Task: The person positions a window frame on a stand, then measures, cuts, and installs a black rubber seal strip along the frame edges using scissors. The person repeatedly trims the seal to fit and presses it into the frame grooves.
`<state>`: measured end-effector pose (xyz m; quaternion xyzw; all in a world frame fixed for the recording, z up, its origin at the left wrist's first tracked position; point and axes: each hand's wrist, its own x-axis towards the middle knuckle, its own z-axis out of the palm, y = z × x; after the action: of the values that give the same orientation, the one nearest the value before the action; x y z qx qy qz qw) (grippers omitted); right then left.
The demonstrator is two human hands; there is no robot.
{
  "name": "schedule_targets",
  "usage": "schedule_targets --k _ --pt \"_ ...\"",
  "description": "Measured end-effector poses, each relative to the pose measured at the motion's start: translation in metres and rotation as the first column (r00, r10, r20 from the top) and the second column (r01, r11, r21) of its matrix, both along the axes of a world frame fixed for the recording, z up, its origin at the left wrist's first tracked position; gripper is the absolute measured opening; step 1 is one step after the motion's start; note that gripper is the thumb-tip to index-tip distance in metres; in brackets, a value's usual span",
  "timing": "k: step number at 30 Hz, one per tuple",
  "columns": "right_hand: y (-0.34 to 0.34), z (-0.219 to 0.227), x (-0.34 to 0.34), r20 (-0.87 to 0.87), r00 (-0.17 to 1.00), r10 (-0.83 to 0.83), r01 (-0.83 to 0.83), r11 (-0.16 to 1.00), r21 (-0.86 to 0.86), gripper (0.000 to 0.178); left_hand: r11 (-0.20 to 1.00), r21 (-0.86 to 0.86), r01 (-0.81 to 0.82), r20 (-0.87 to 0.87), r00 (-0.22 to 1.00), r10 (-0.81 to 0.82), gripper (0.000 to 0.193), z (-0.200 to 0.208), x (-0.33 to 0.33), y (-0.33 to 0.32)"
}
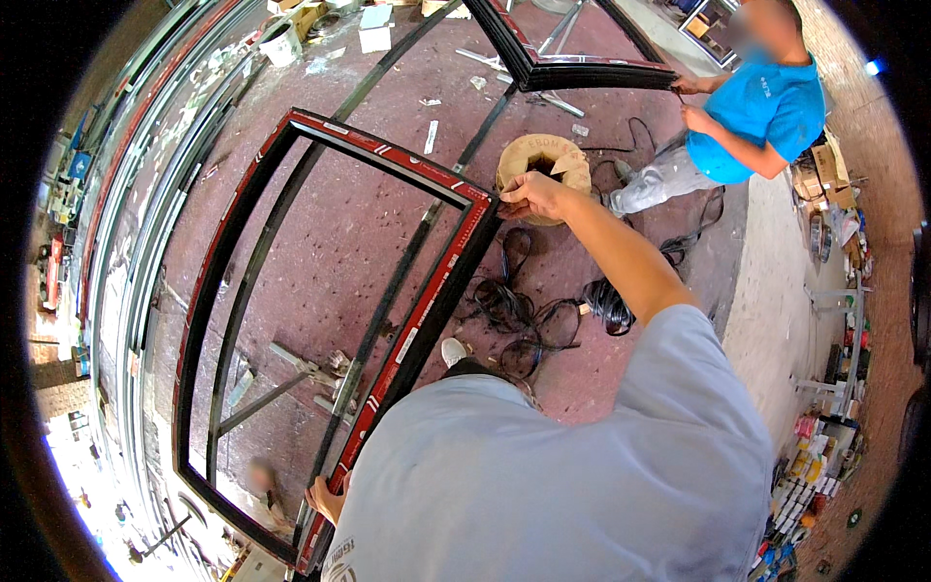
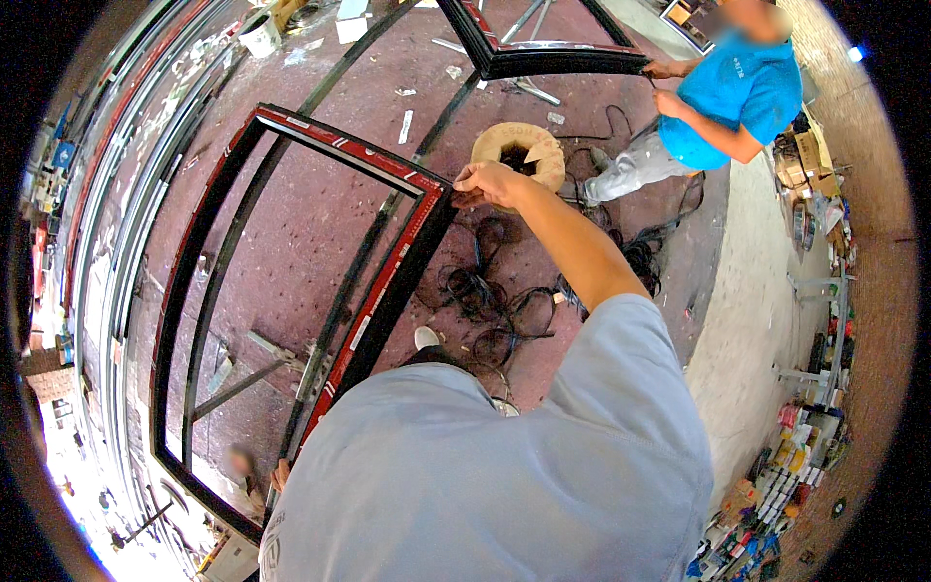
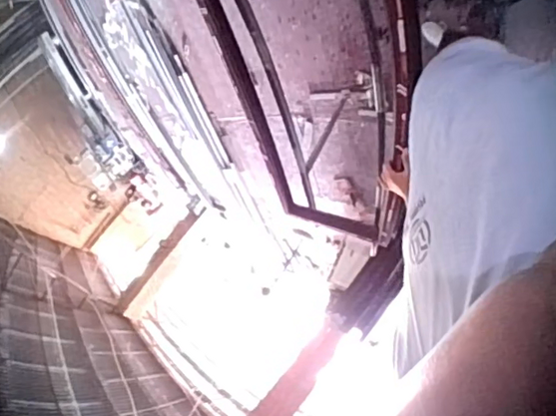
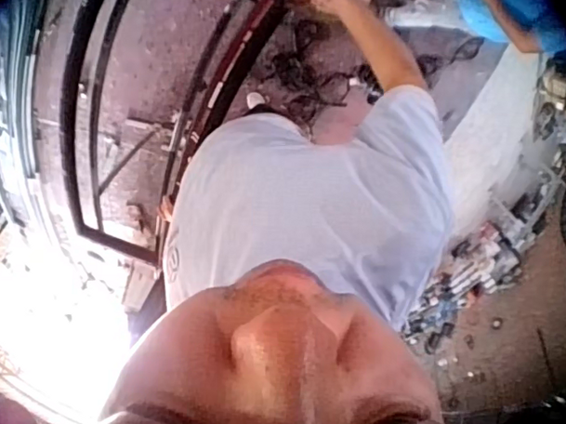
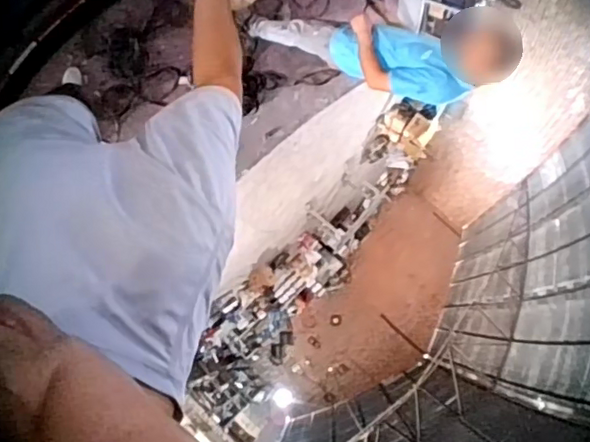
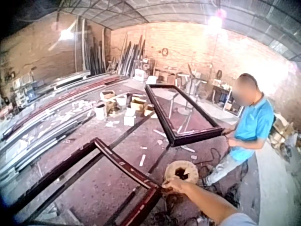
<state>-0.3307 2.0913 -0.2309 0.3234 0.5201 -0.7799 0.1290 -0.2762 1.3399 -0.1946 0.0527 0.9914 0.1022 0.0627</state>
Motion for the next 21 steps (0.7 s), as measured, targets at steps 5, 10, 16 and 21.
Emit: schedule_targets --k 5,10,16,21 --pt "-0.012 0.0 0.007 -0.054 0.995 -0.081 0.08 0.997 -0.016 0.008 0.999 -0.046 0.006 -0.008 1.0 -0.007 0.057 -0.026 0.002 -0.029" --pt "-0.014 0.013 -0.001 -0.004 1.0 -0.016 0.016 0.992 0.129 0.007 0.999 -0.04 0.036 -0.031 0.999 -0.037 0.058 -0.015 0.001 -0.017" --pt "-0.01 0.011 -0.008 0.038 0.998 -0.04 0.038 0.997 0.072 0.007 0.997 -0.071 0.015 0.077 0.997 -0.009 0.06 -0.003 -0.003 -0.007" --pt "-0.014 0.015 -0.012 0.083 0.996 -0.041 0.032 0.994 0.102 0.009 0.997 -0.042 0.061 -0.053 0.997 -0.063 0.062 -0.011 0.0 -0.012"
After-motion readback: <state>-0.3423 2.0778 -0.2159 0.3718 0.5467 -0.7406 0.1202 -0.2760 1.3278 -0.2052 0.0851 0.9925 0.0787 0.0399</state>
